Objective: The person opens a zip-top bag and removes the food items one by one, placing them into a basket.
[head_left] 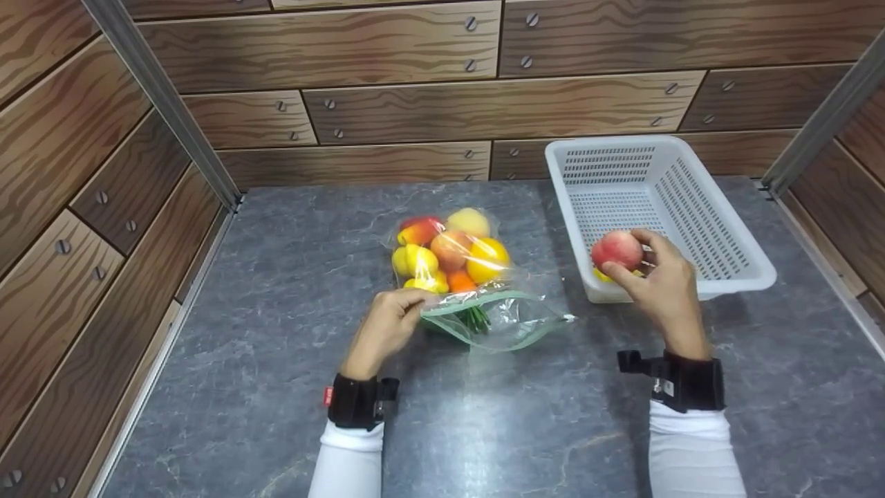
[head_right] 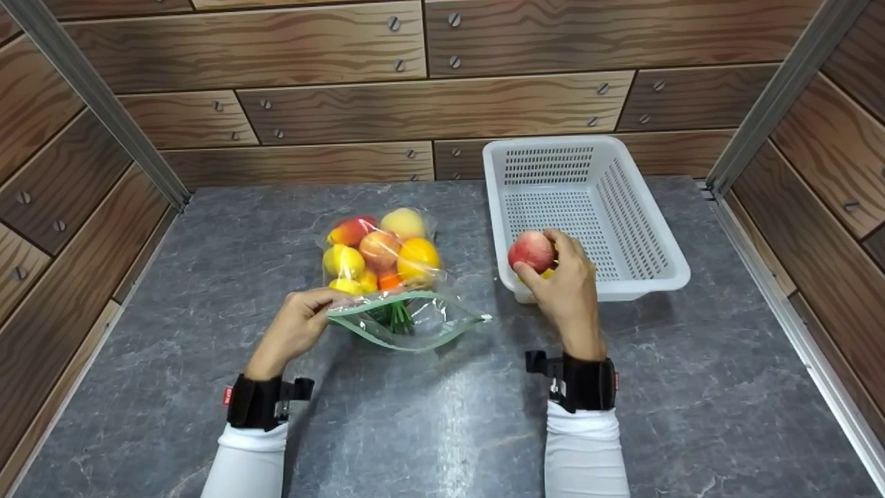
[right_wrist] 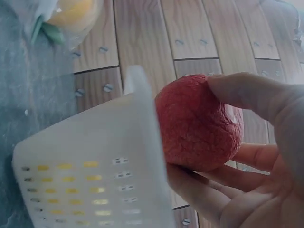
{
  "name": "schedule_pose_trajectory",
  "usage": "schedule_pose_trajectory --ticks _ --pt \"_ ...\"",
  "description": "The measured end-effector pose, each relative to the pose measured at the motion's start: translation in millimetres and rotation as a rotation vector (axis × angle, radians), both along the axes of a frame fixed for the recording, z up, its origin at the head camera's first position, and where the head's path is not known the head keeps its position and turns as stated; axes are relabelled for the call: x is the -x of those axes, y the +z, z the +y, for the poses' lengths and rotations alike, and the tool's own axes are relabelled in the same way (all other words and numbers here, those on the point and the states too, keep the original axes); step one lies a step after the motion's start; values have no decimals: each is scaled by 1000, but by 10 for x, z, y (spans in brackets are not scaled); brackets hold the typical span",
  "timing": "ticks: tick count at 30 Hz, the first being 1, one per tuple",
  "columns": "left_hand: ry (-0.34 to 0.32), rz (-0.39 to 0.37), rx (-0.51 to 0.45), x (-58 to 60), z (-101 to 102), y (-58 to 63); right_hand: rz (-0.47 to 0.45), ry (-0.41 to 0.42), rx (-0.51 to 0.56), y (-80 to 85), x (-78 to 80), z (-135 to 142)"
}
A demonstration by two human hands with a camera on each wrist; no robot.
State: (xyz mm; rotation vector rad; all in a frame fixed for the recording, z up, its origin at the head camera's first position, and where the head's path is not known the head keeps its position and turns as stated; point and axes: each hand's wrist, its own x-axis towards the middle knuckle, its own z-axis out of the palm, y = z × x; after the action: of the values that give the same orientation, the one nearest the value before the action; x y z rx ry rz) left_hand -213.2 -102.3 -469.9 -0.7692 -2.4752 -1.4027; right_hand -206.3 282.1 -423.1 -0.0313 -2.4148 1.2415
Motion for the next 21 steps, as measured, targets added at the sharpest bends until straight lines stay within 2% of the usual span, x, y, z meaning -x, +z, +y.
schedule_pose_trajectory --ticks 4,12,18,21 --pt "1 -3 -2 -3 0 0 -27 7 -24 -50 42 -10" --pt "4 31 12 -9 1 -1 -36 27 -188 -127 79 -3" --pt "2 23 5 3 4 -4 -48 36 -223 -152 95 -10" --pt "4 16 10 -2 3 4 -14 25 -229 -178 105 -26"
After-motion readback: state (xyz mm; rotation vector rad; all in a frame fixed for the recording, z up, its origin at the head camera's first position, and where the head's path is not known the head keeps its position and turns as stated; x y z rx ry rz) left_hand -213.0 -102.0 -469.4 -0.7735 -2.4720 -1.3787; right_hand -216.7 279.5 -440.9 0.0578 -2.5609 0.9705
